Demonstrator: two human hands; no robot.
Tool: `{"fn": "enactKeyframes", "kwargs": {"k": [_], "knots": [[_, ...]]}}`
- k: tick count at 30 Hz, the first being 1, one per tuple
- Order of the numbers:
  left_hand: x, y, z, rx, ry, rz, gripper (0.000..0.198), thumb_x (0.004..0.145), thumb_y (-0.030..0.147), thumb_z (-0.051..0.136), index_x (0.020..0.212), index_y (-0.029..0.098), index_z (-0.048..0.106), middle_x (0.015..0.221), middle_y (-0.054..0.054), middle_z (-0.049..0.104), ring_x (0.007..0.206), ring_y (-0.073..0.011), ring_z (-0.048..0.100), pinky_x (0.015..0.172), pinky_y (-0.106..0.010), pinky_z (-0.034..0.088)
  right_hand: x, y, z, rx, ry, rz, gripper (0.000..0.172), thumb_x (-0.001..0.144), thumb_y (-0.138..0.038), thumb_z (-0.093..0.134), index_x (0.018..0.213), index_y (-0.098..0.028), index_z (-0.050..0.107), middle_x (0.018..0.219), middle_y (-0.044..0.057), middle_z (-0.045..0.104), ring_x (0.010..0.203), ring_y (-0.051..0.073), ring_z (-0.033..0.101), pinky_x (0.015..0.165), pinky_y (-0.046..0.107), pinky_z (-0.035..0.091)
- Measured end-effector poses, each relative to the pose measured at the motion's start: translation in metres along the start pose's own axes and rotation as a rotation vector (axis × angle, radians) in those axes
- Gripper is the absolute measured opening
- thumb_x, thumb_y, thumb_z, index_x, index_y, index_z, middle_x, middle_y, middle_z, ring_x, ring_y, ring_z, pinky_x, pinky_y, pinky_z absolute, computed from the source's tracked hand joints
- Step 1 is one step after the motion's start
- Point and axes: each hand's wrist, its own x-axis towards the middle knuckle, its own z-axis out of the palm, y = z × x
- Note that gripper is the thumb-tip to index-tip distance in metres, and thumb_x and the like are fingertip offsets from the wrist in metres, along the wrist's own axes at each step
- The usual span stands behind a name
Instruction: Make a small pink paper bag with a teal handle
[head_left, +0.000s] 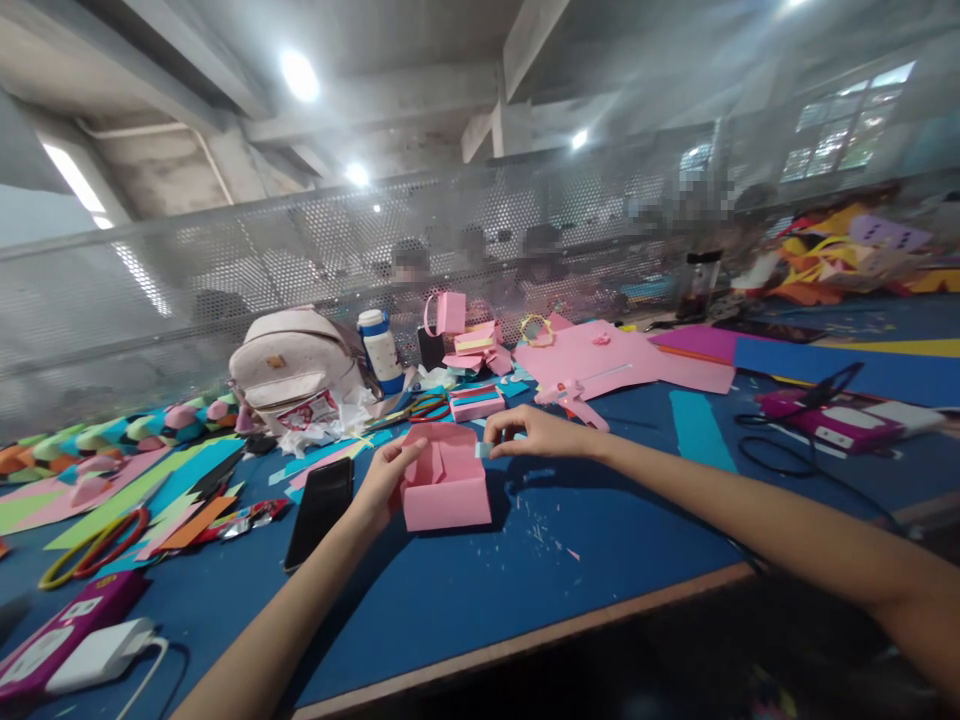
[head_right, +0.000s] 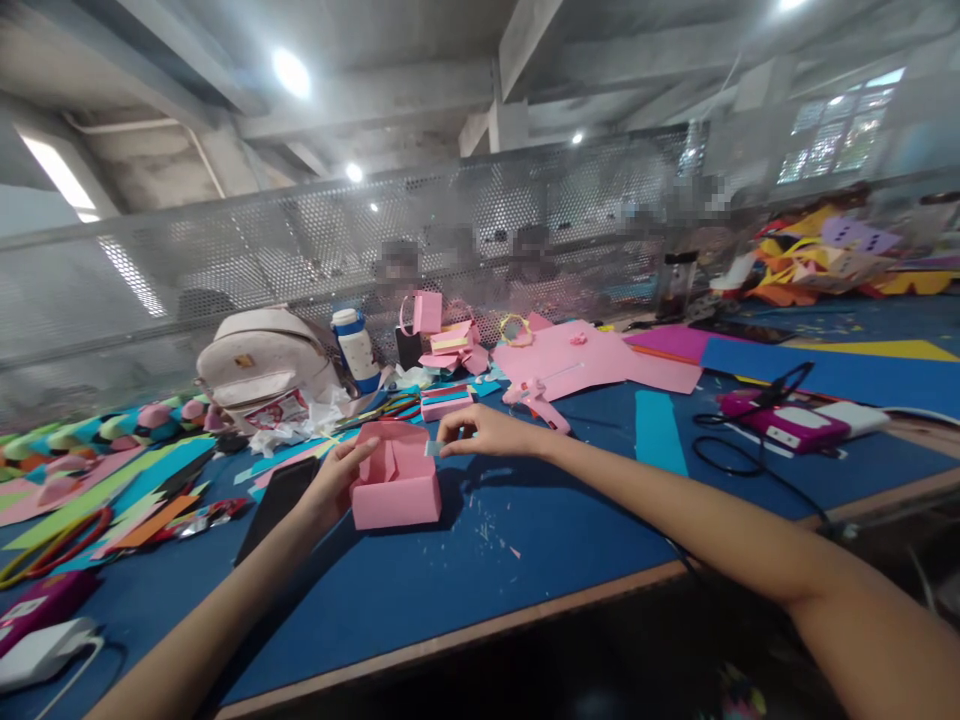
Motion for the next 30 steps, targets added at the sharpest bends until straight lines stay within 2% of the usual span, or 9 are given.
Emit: {"fn": "enactKeyframes", "kwargs": {"k": [6, 12, 14, 17, 19, 22, 27, 30], "knots": [[-0.006, 0.004, 0.004, -0.019, -0.056, -0.061, 0.033, 0.065, 0.039, 0.083, 0.085, 0.015, 0.071, 0.068, -0.002, 0.071, 0.054, -0.0132, 0.065, 0.05, -0.022, 0.051, -0.001, 0.0, 0.005, -0.143, -0.003, -0.103, 0.015, 0.091, -0.026, 0.058, 0.091, -0.015, 0.068, 0.093, 0.005, 0.066, 0.084, 0.015, 0.059, 0.077, 0.028, 0.044], [-0.005, 0.0, 0.003, 0.076, -0.148, -0.016, 0.03, 0.073, 0.044, 0.076, 0.086, 0.017, 0.073, 0.068, -0.001, 0.069, 0.057, -0.0122, 0.063, 0.054, -0.022, 0.049, 0.001, -0.003, 0.008, -0.3, 0.025, -0.113, 0.014, 0.092, -0.02, 0.052, 0.088, -0.014, 0.064, 0.086, 0.004, 0.062, 0.075, 0.013, 0.052, 0.07, 0.026, 0.039], [-0.004, 0.0, 0.003, 0.192, -0.175, 0.093, 0.03, 0.077, 0.046, 0.072, 0.084, 0.017, 0.074, 0.076, -0.004, 0.071, 0.068, -0.0151, 0.065, 0.062, -0.023, 0.05, 0.001, -0.003, 0.009, -0.34, 0.027, -0.104, 0.012, 0.089, -0.014, 0.05, 0.086, -0.014, 0.062, 0.084, 0.003, 0.06, 0.075, 0.014, 0.051, 0.07, 0.026, 0.038], [-0.003, 0.007, 0.002, 0.455, -0.218, 0.348, 0.029, 0.083, 0.043, 0.065, 0.078, 0.017, 0.076, 0.102, -0.009, 0.072, 0.098, -0.0227, 0.065, 0.083, -0.028, 0.049, 0.002, -0.002, 0.011, -0.364, 0.012, -0.1, 0.013, 0.086, -0.011, 0.049, 0.084, -0.014, 0.061, 0.083, 0.003, 0.06, 0.075, 0.014, 0.051, 0.07, 0.026, 0.038], [-0.001, 0.015, 0.002, 0.624, -0.245, 0.49, 0.025, 0.084, 0.039, 0.064, 0.08, 0.017, 0.076, 0.11, -0.01, 0.07, 0.106, -0.0246, 0.062, 0.09, -0.031, 0.047, 0.002, -0.001, 0.012, -0.353, -0.002, -0.098, 0.013, 0.086, -0.013, 0.049, 0.084, -0.014, 0.061, 0.082, 0.003, 0.06, 0.076, 0.014, 0.052, 0.071, 0.025, 0.038], [0.002, 0.032, 0.005, 0.834, -0.266, 0.586, 0.02, 0.083, 0.033, 0.063, 0.087, 0.018, 0.076, 0.096, -0.009, 0.074, 0.093, -0.0221, 0.066, 0.085, -0.031, 0.048, 0.003, 0.0, 0.015, -0.361, -0.011, -0.085, 0.013, 0.083, -0.01, 0.049, 0.085, -0.014, 0.061, 0.083, 0.003, 0.061, 0.076, 0.015, 0.053, 0.07, 0.025, 0.038], [0.006, 0.057, 0.026, 1.076, -0.399, 0.569, 0.024, 0.081, 0.035, 0.067, 0.099, 0.023, 0.075, 0.097, -0.005, 0.076, 0.083, -0.0186, 0.067, 0.073, -0.025, 0.049, 0.006, -0.002, 0.02, -0.401, 0.006, -0.092, 0.018, 0.08, -0.007, 0.049, 0.089, -0.013, 0.063, 0.085, 0.005, 0.062, 0.076, 0.016, 0.053, 0.07, 0.026, 0.038], [0.01, 0.06, 0.042, 1.256, -0.465, 0.562, 0.023, 0.078, 0.034, 0.068, 0.098, 0.025, 0.076, 0.092, -0.003, 0.076, 0.075, -0.0174, 0.066, 0.069, -0.025, 0.047, 0.008, 0.0, 0.023, -0.395, 0.029, -0.07, 0.019, 0.081, -0.009, 0.051, 0.093, -0.013, 0.065, 0.089, 0.006, 0.064, 0.078, 0.017, 0.054, 0.071, 0.026, 0.039]]}}
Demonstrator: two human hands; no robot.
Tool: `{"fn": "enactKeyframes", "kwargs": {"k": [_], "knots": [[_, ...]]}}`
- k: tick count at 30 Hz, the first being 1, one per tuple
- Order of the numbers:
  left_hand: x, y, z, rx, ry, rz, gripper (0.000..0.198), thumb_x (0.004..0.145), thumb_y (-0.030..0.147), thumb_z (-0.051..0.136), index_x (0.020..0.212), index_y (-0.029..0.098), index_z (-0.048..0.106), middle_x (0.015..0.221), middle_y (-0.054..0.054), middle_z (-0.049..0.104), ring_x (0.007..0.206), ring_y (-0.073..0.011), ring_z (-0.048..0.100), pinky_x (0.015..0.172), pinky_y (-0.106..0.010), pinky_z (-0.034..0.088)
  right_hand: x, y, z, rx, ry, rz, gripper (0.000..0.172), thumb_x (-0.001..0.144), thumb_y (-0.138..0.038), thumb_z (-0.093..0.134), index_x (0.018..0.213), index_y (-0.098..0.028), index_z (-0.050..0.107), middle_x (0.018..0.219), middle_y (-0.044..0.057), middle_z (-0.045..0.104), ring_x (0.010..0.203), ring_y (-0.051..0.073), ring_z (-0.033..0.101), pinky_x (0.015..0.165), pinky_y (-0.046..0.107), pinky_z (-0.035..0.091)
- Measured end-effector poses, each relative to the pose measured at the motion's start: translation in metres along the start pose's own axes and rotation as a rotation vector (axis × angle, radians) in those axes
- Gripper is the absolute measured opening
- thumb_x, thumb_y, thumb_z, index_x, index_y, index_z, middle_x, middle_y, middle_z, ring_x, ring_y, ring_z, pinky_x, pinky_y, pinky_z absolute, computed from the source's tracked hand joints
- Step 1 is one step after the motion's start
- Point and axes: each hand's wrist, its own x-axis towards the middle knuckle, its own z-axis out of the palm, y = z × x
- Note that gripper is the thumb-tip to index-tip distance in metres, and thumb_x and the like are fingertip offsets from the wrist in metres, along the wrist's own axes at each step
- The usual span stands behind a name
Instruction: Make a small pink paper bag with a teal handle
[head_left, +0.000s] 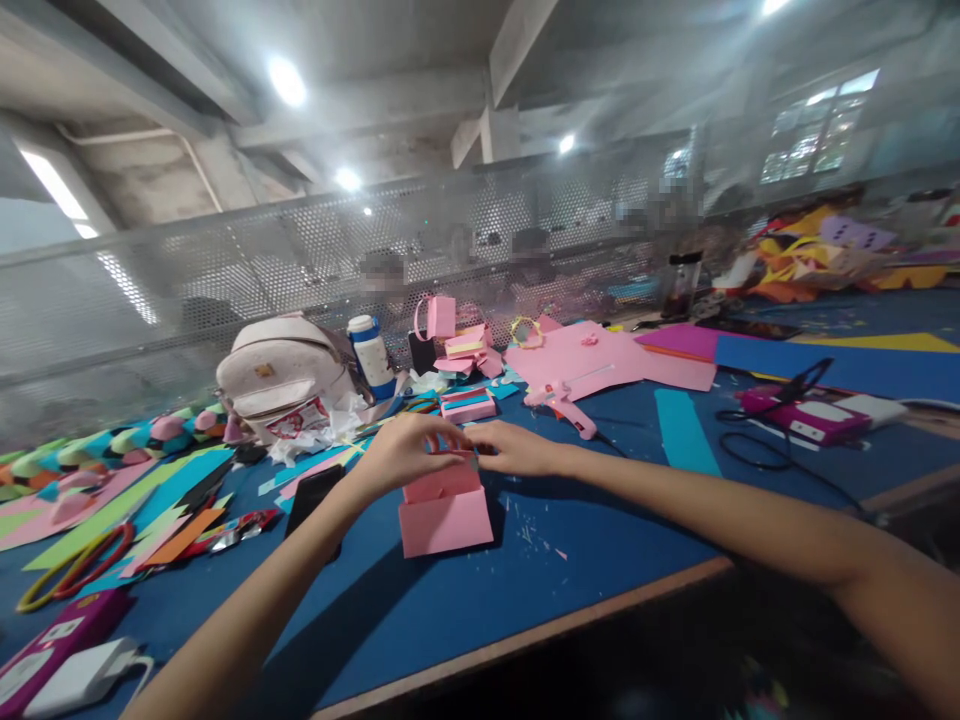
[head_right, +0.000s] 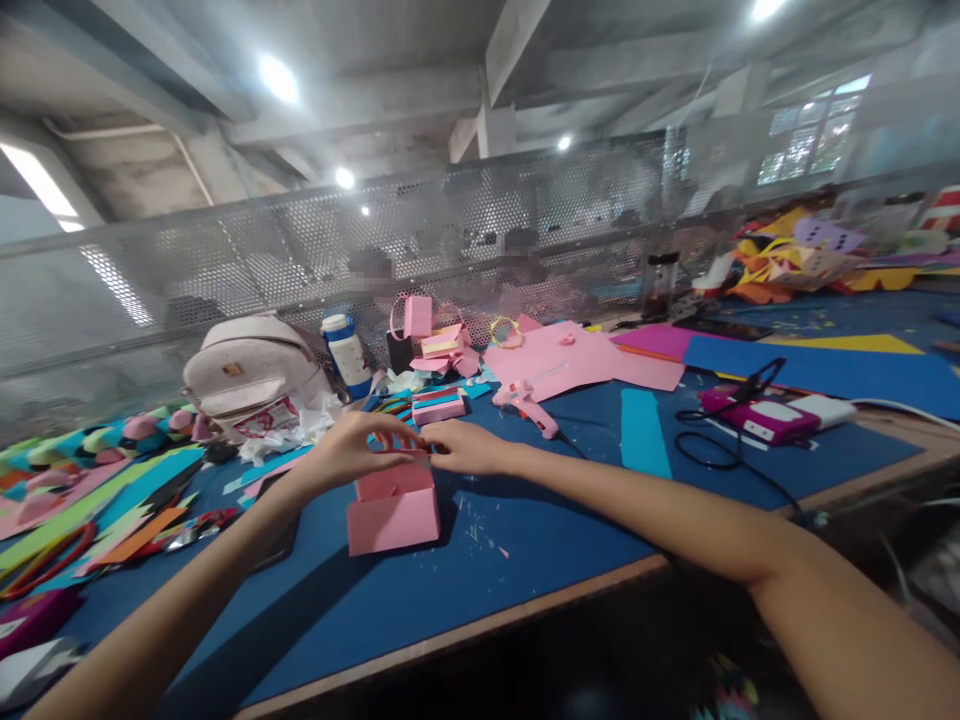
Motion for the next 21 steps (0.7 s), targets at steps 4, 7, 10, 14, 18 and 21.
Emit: {"fn": "enactKeyframes", "kwargs": {"k": [4, 7, 10, 14, 18, 21], "knots": [[0.012, -0.001, 0.012, 0.143, -0.048, -0.047, 0.019, 0.073, 0.023, 0.067, 0.09, 0.024, 0.077, 0.09, -0.004, 0.076, 0.08, -0.0206, 0.067, 0.071, -0.026, 0.045, 0.001, 0.005, 0.007, 0.005, 0.014, 0.043, 0.017, 0.079, -0.01, 0.056, 0.093, -0.011, 0.065, 0.088, 0.006, 0.065, 0.076, 0.016, 0.054, 0.068, 0.025, 0.039], [0.016, -0.008, 0.017, 0.098, -0.07, -0.048, 0.022, 0.071, 0.019, 0.065, 0.088, 0.02, 0.078, 0.087, -0.005, 0.076, 0.079, -0.0211, 0.067, 0.071, -0.025, 0.045, -0.001, 0.006, 0.01, 0.047, 0.051, 0.079, 0.021, 0.078, -0.011, 0.059, 0.097, -0.011, 0.064, 0.088, 0.005, 0.065, 0.073, 0.015, 0.054, 0.064, 0.023, 0.039], [0.017, -0.014, 0.015, 0.021, -0.064, -0.076, 0.018, 0.071, 0.023, 0.064, 0.081, 0.017, 0.077, 0.077, -0.005, 0.074, 0.072, -0.0196, 0.065, 0.065, -0.024, 0.043, -0.005, 0.0, 0.008, 0.144, 0.101, 0.131, 0.028, 0.078, -0.01, 0.056, 0.106, -0.013, 0.061, 0.092, 0.004, 0.066, 0.075, 0.015, 0.057, 0.065, 0.023, 0.041], [0.015, -0.016, 0.01, -0.124, 0.023, -0.15, 0.019, 0.071, 0.029, 0.065, 0.077, 0.016, 0.076, 0.075, -0.003, 0.073, 0.071, -0.0183, 0.063, 0.065, -0.024, 0.042, -0.007, -0.013, -0.003, 0.216, 0.165, 0.182, 0.018, 0.09, -0.022, 0.051, 0.1, -0.014, 0.063, 0.091, 0.005, 0.067, 0.077, 0.015, 0.059, 0.07, 0.026, 0.043], [0.012, -0.013, 0.01, -0.289, 0.159, -0.255, 0.015, 0.066, 0.029, 0.069, 0.065, 0.015, 0.074, 0.061, 0.001, 0.066, 0.062, -0.0143, 0.057, 0.059, -0.022, 0.038, -0.003, -0.021, -0.014, 0.174, 0.192, 0.169, 0.014, 0.088, -0.027, 0.059, 0.092, -0.015, 0.065, 0.082, 0.003, 0.067, 0.072, 0.015, 0.059, 0.068, 0.025, 0.043], [0.011, -0.01, 0.014, -0.485, 0.29, -0.356, 0.017, 0.059, 0.031, 0.074, 0.059, 0.014, 0.072, 0.055, 0.001, 0.061, 0.057, -0.0118, 0.051, 0.056, -0.022, 0.036, 0.002, -0.023, -0.018, 0.119, 0.22, 0.17, 0.009, 0.081, -0.02, 0.065, 0.089, -0.015, 0.066, 0.078, 0.002, 0.067, 0.07, 0.014, 0.06, 0.066, 0.024, 0.043]]}}
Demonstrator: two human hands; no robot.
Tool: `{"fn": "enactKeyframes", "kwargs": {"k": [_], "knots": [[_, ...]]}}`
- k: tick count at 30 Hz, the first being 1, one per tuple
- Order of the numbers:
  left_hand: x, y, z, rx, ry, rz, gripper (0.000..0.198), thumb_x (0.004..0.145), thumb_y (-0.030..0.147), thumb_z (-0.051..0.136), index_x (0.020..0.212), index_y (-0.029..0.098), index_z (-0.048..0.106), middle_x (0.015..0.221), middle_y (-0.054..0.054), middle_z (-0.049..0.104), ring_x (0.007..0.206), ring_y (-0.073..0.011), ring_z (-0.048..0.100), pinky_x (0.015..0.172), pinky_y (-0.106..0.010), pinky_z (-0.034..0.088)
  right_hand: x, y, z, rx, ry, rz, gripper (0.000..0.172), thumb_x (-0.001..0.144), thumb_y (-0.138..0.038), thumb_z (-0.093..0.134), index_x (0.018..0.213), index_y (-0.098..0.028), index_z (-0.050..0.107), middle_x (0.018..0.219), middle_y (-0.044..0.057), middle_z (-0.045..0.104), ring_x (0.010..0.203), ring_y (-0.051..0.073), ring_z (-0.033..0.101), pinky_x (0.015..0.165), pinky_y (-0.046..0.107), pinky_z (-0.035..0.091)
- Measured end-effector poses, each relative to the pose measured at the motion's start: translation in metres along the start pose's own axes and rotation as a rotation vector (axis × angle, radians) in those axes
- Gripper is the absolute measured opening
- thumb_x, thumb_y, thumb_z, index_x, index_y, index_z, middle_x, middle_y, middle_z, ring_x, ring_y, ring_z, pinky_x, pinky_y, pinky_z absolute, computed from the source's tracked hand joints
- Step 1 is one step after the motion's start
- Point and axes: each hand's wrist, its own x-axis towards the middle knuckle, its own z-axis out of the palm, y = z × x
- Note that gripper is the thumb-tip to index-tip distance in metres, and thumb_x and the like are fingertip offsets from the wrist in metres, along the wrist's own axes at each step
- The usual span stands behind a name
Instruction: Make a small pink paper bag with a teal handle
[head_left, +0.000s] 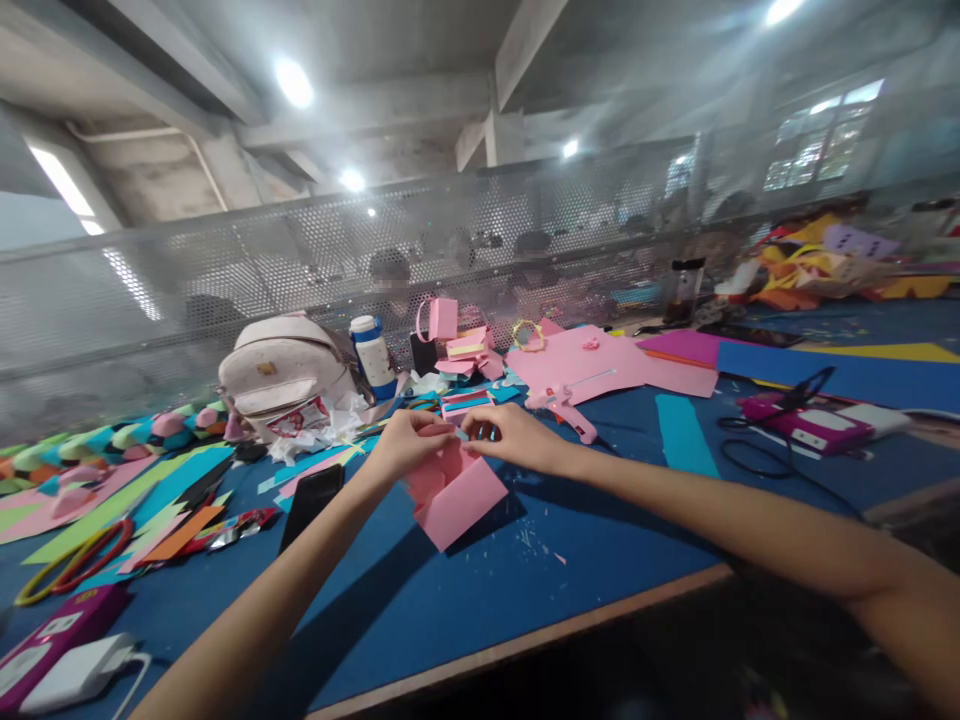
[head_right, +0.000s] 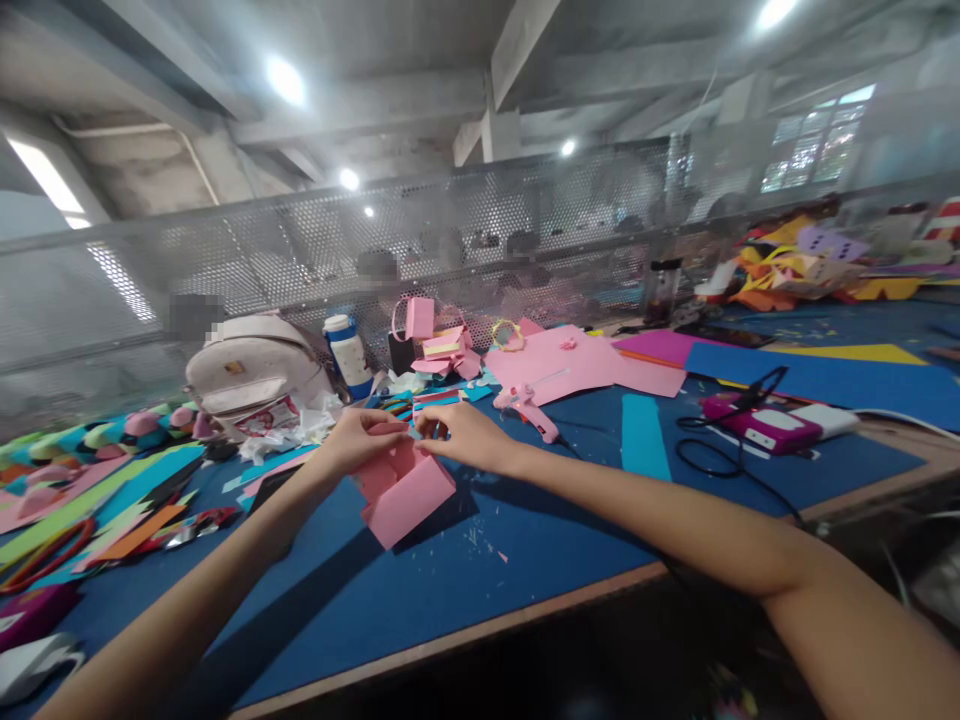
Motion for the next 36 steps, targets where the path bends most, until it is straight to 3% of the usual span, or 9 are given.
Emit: {"fn": "enactKeyframes", "kwargs": {"k": [3, 11, 17, 22, 25, 28, 30, 36], "knots": [[-0.004, -0.003, 0.003, -0.099, 0.075, -0.063, 0.023, 0.056, 0.034, 0.076, 0.068, 0.014, 0.076, 0.056, 0.0, 0.063, 0.055, -0.0114, 0.051, 0.054, -0.022, 0.036, 0.006, 0.0, -0.003, -0.022, 0.018, 0.002, 0.007, 0.079, -0.015, 0.065, 0.085, -0.015, 0.068, 0.075, 0.002, 0.068, 0.068, 0.013, 0.06, 0.065, 0.024, 0.042], [-0.014, -0.014, 0.002, -0.264, 0.116, -0.2, 0.041, 0.052, 0.039, 0.082, 0.082, 0.012, 0.077, 0.056, 0.0, 0.063, 0.05, -0.0095, 0.051, 0.051, -0.02, 0.037, 0.012, -0.005, -0.006, 0.0, 0.015, -0.034, 0.009, 0.083, -0.022, 0.063, 0.083, -0.015, 0.068, 0.077, 0.003, 0.069, 0.068, 0.013, 0.058, 0.063, 0.024, 0.041], [-0.019, -0.018, -0.001, -0.456, 0.167, -0.287, 0.046, 0.048, 0.041, 0.088, 0.081, 0.011, 0.074, 0.059, 0.001, 0.064, 0.048, -0.0082, 0.052, 0.047, -0.019, 0.037, -0.011, -0.015, -0.02, -0.101, 0.076, 0.037, 0.023, 0.093, -0.032, 0.051, 0.083, -0.018, 0.065, 0.076, 0.002, 0.066, 0.067, 0.013, 0.057, 0.062, 0.025, 0.037], [-0.02, -0.032, 0.001, -0.599, 0.209, -0.355, 0.049, 0.044, 0.04, 0.09, 0.08, 0.012, 0.072, 0.062, 0.0, 0.067, 0.048, -0.0093, 0.056, 0.047, -0.019, 0.039, -0.058, 0.01, -0.061, -0.551, 0.04, 0.308, 0.04, 0.089, -0.048, 0.051, 0.061, -0.02, 0.054, 0.06, 0.002, 0.06, 0.057, 0.016, 0.053, 0.055, 0.027, 0.029], [-0.019, -0.035, 0.004, -0.632, 0.227, -0.357, 0.052, 0.044, 0.04, 0.091, 0.084, 0.013, 0.072, 0.065, -0.001, 0.068, 0.051, -0.01, 0.058, 0.048, -0.019, 0.041, -0.08, 0.038, -0.082, -0.67, 0.101, 0.474, 0.037, 0.083, -0.055, 0.057, 0.069, -0.021, 0.056, 0.078, 0.006, 0.068, 0.068, 0.021, 0.06, 0.055, 0.027, 0.031], [-0.021, -0.033, 0.008, -0.657, 0.23, -0.347, 0.052, 0.044, 0.039, 0.091, 0.085, 0.012, 0.073, 0.067, -0.001, 0.069, 0.053, -0.0104, 0.06, 0.049, -0.019, 0.043, -0.085, 0.062, -0.09, -0.562, 0.072, 0.504, 0.046, 0.074, -0.059, 0.063, 0.097, -0.019, 0.062, 0.102, 0.01, 0.07, 0.087, 0.026, 0.064, 0.061, 0.028, 0.04], [-0.022, -0.032, 0.01, -0.663, 0.234, -0.342, 0.052, 0.044, 0.038, 0.091, 0.086, 0.012, 0.073, 0.068, -0.002, 0.07, 0.054, -0.0106, 0.06, 0.05, -0.019, 0.043, -0.081, 0.072, -0.088, -0.411, 0.006, 0.523, 0.054, 0.074, -0.058, 0.062, 0.108, -0.016, 0.062, 0.096, 0.01, 0.071, 0.085, 0.026, 0.065, 0.066, 0.03, 0.044], [-0.023, -0.037, 0.01, -0.663, 0.279, -0.326, 0.053, 0.044, 0.039, 0.091, 0.087, 0.013, 0.074, 0.068, -0.002, 0.07, 0.055, -0.0102, 0.06, 0.052, -0.019, 0.043, -0.062, 0.091, -0.074, -0.114, -0.093, 0.508, 0.034, 0.08, -0.043, 0.053, 0.089, -0.013, 0.068, 0.067, 0.005, 0.068, 0.064, 0.019, 0.064, 0.065, 0.03, 0.047]]}}
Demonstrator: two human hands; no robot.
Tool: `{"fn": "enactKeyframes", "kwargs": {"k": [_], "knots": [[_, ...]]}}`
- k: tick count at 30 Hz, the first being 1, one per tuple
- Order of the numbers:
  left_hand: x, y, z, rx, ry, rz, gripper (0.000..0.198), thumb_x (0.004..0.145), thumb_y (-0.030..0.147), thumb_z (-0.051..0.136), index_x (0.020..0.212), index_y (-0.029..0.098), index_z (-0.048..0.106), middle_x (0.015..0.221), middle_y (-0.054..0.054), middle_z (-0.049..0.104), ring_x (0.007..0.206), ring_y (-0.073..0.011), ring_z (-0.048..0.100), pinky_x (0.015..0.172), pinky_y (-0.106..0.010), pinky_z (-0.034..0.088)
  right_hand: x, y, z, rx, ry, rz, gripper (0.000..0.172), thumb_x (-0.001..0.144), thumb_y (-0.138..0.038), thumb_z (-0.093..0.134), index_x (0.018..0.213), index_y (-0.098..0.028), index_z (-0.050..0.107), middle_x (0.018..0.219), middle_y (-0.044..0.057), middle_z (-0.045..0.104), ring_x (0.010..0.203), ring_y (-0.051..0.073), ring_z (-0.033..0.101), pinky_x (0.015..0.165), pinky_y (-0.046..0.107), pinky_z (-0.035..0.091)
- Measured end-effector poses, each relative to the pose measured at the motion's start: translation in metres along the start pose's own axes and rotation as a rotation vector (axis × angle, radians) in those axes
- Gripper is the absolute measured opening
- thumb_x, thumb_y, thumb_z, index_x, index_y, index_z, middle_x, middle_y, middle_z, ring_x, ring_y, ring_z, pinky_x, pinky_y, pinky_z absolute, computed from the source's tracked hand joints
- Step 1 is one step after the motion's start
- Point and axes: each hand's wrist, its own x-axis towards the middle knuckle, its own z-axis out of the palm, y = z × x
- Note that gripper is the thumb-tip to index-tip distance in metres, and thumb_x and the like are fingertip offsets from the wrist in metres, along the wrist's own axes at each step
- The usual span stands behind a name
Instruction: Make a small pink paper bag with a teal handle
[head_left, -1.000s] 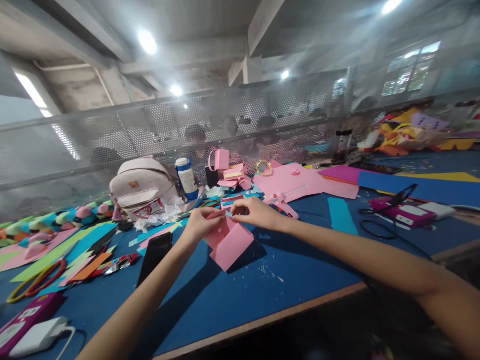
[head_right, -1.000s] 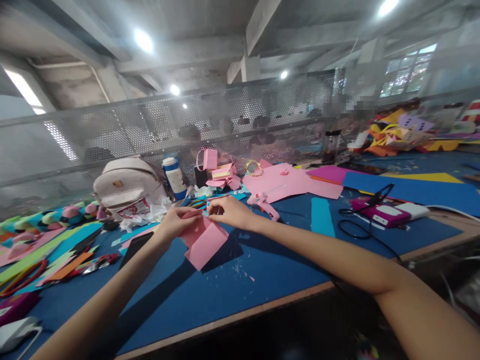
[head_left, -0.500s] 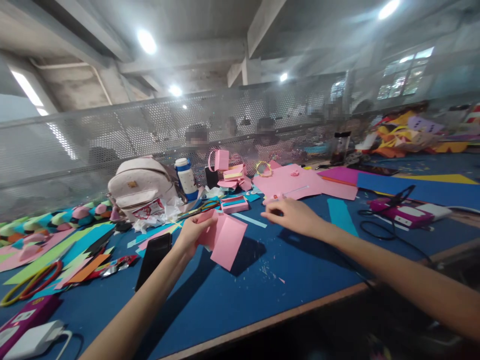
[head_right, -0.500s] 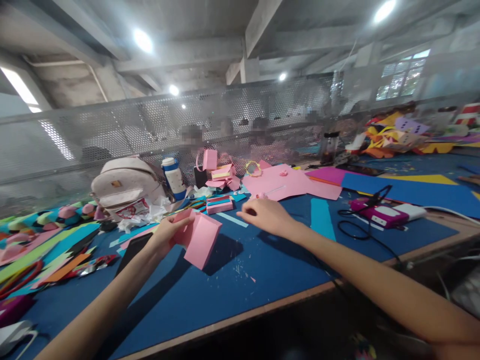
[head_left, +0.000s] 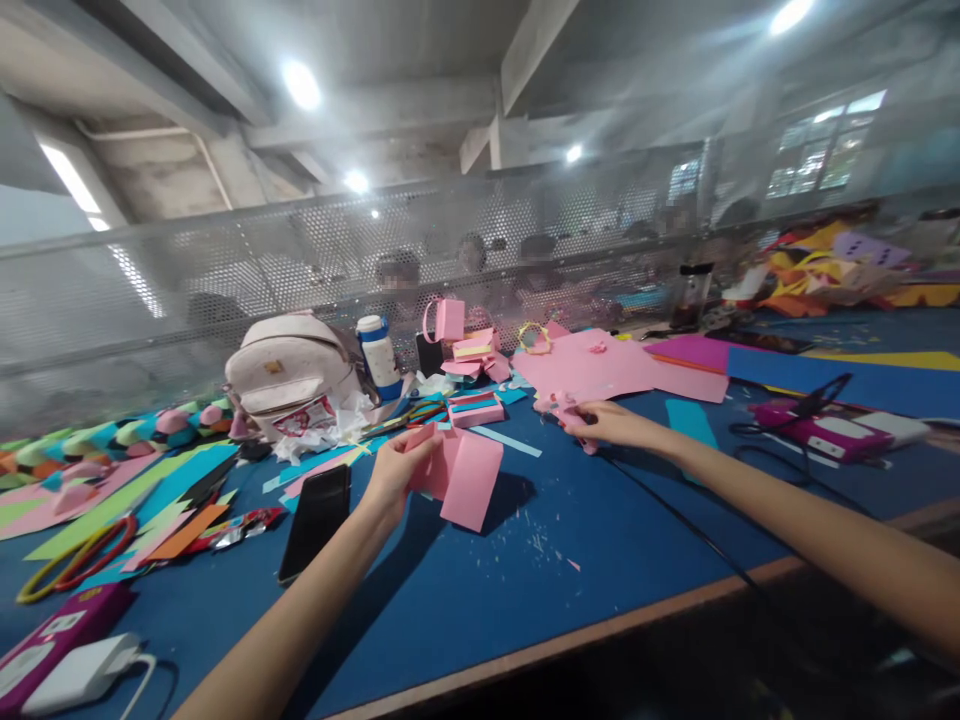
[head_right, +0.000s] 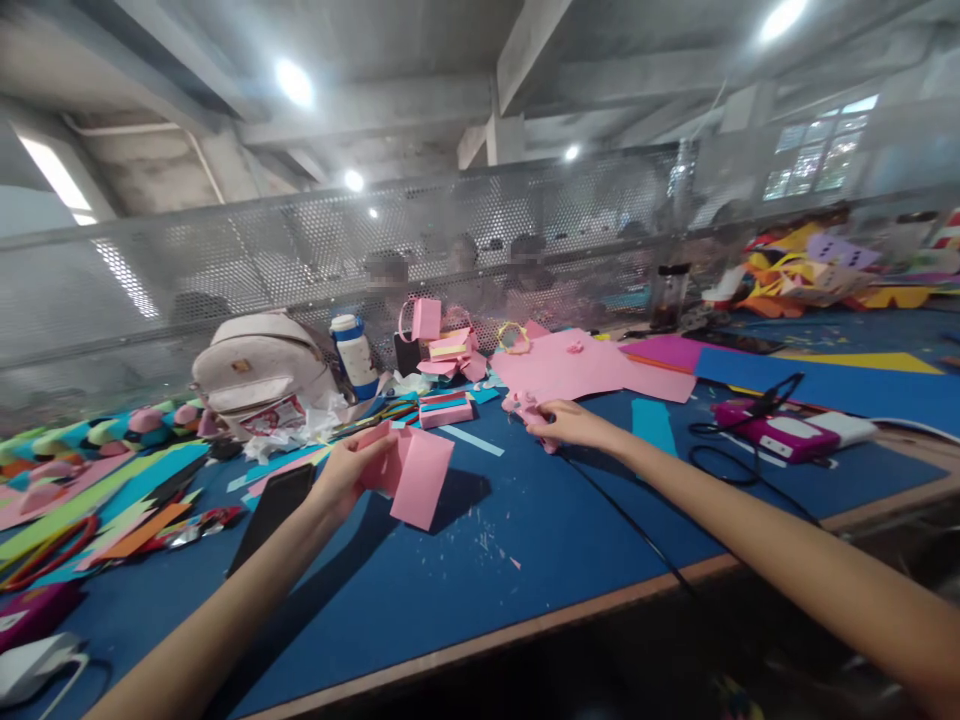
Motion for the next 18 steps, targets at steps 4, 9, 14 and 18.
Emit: {"fn": "enactKeyframes", "kwargs": {"k": [4, 9, 14, 18], "knots": [[0.001, -0.003, -0.001, -0.002, 0.018, 0.026, 0.053, 0.043, 0.04, 0.091, 0.085, 0.013, 0.074, 0.069, -0.002, 0.07, 0.057, -0.0104, 0.06, 0.053, -0.02, 0.043, 0.006, -0.007, 0.005, -0.058, 0.076, 0.005, 0.037, 0.08, -0.044, 0.053, 0.096, -0.014, 0.069, 0.085, 0.009, 0.07, 0.068, 0.021, 0.064, 0.065, 0.031, 0.049], [0.002, -0.006, -0.002, 0.026, 0.029, 0.051, 0.049, 0.044, 0.042, 0.089, 0.081, 0.013, 0.075, 0.066, -0.001, 0.068, 0.055, -0.0098, 0.057, 0.053, -0.02, 0.042, -0.012, -0.049, 0.007, 0.071, 0.169, -0.111, 0.053, 0.085, -0.058, 0.051, 0.116, -0.017, 0.062, 0.089, 0.008, 0.067, 0.073, 0.02, 0.062, 0.061, 0.031, 0.05], [0.001, -0.007, -0.002, 0.064, 0.036, 0.062, 0.046, 0.045, 0.042, 0.088, 0.078, 0.013, 0.074, 0.06, 0.001, 0.064, 0.05, -0.0084, 0.052, 0.049, -0.02, 0.037, -0.034, -0.103, 0.005, 0.124, 0.022, -0.227, 0.048, 0.087, -0.058, 0.054, 0.107, -0.016, 0.066, 0.07, 0.002, 0.06, 0.059, 0.016, 0.054, 0.052, 0.026, 0.043], [0.001, -0.008, -0.002, 0.093, 0.027, 0.077, 0.042, 0.047, 0.042, 0.088, 0.073, 0.013, 0.073, 0.057, 0.002, 0.061, 0.049, -0.0082, 0.05, 0.049, -0.02, 0.035, -0.033, -0.131, 0.002, 0.021, -0.032, -0.417, 0.041, 0.09, -0.052, 0.054, 0.11, -0.019, 0.066, 0.098, 0.007, 0.069, 0.085, 0.023, 0.061, 0.072, 0.03, 0.047]]}}
